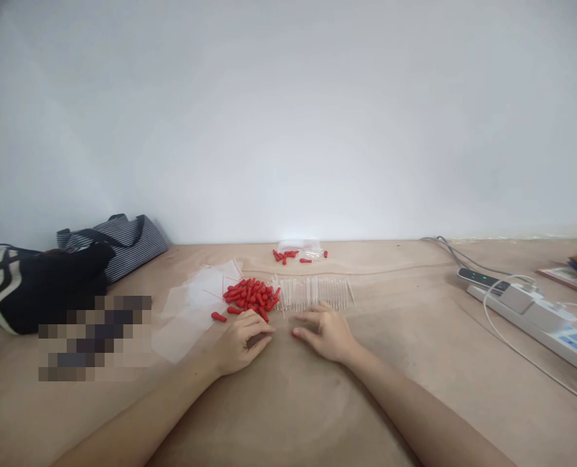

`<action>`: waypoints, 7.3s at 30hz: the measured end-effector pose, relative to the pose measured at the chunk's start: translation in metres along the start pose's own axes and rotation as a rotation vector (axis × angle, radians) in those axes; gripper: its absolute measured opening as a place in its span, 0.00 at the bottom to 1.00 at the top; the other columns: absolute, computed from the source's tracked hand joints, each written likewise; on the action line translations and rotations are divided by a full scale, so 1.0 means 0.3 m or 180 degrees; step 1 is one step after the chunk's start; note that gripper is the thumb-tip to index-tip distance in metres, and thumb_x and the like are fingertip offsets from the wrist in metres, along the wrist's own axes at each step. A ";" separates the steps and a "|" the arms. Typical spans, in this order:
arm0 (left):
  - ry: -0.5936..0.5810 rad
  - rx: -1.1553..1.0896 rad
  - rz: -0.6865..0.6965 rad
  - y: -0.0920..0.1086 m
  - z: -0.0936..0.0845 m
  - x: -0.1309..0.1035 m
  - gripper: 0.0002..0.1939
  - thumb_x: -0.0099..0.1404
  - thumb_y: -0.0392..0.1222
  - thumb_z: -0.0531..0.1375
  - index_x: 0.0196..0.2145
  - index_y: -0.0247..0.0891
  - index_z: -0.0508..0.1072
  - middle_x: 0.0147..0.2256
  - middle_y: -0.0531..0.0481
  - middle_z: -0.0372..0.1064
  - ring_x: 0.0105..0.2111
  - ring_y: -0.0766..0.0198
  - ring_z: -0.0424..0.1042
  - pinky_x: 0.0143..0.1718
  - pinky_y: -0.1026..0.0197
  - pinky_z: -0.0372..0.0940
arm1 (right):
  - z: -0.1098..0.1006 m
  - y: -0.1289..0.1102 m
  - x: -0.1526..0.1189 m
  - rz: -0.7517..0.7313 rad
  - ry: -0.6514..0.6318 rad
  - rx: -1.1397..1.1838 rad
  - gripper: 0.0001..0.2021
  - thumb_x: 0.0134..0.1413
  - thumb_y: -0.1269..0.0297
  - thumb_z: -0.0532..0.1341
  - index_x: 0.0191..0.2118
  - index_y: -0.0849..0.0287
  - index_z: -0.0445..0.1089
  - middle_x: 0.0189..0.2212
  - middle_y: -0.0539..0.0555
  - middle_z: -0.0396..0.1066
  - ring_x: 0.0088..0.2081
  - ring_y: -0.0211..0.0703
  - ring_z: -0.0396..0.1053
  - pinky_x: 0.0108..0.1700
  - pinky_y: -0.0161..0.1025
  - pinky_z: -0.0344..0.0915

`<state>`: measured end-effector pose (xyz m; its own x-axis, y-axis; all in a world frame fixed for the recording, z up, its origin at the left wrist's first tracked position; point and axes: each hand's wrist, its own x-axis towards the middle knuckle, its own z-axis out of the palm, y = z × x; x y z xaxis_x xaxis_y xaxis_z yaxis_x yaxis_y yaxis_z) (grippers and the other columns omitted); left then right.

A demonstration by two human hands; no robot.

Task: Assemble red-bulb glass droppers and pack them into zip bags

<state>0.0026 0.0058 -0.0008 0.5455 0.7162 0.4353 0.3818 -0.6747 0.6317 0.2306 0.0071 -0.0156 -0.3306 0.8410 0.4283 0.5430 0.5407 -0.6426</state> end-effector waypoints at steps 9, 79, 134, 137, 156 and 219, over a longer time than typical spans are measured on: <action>0.0200 0.0290 0.0121 -0.010 0.029 0.005 0.10 0.57 0.44 0.57 0.35 0.44 0.75 0.31 0.45 0.68 0.34 0.55 0.61 0.39 0.54 0.53 | -0.194 0.283 0.036 0.2457 0.1029 -0.1068 0.17 0.43 0.53 0.56 0.36 0.59 0.71 0.32 0.57 0.72 0.33 0.45 0.68 0.32 0.36 0.60; 0.0641 0.1236 -0.0493 0.021 0.072 0.029 0.06 0.62 0.42 0.53 0.31 0.43 0.70 0.32 0.56 0.71 0.35 0.63 0.65 0.39 0.55 0.47 | 0.056 -0.053 -0.039 -0.0315 0.0222 -0.0216 0.11 0.56 0.66 0.52 0.39 0.57 0.70 0.26 0.52 0.67 0.30 0.39 0.63 0.38 0.40 0.55; 0.0355 0.1227 0.0117 0.039 0.076 0.014 0.07 0.60 0.41 0.55 0.26 0.42 0.70 0.24 0.55 0.71 0.30 0.65 0.66 0.49 0.51 0.43 | 0.038 -0.035 0.014 0.0387 -0.0919 0.0600 0.12 0.51 0.63 0.51 0.25 0.61 0.68 0.16 0.45 0.58 0.21 0.31 0.54 0.26 0.30 0.51; 0.0324 0.1230 0.0065 0.041 0.077 0.014 0.07 0.59 0.41 0.55 0.26 0.42 0.71 0.24 0.55 0.71 0.30 0.64 0.66 0.49 0.51 0.43 | 0.047 -0.024 0.014 0.0445 -0.0962 0.0685 0.13 0.51 0.62 0.51 0.25 0.61 0.69 0.17 0.45 0.59 0.21 0.32 0.55 0.26 0.30 0.52; 0.0850 0.0865 -0.0868 0.028 0.039 0.030 0.13 0.63 0.43 0.48 0.31 0.44 0.73 0.30 0.54 0.73 0.34 0.61 0.68 0.43 0.52 0.53 | -0.021 -0.050 0.004 -0.0511 -0.0368 -0.0363 0.09 0.56 0.65 0.51 0.34 0.58 0.68 0.29 0.52 0.70 0.31 0.38 0.65 0.38 0.38 0.55; -0.0348 0.0469 -0.0295 0.068 -0.020 0.017 0.07 0.61 0.36 0.47 0.33 0.40 0.64 0.32 0.50 0.65 0.32 0.64 0.64 0.35 0.62 0.61 | -0.077 0.067 -0.010 0.0380 0.0471 -0.0293 0.08 0.54 0.63 0.47 0.31 0.58 0.59 0.26 0.53 0.66 0.30 0.39 0.64 0.33 0.35 0.61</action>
<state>0.0087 -0.0032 0.0182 0.5777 0.7582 0.3024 0.5347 -0.6314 0.5616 0.2603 0.0151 -0.0152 -0.1463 0.8832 0.4456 0.6419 0.4275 -0.6365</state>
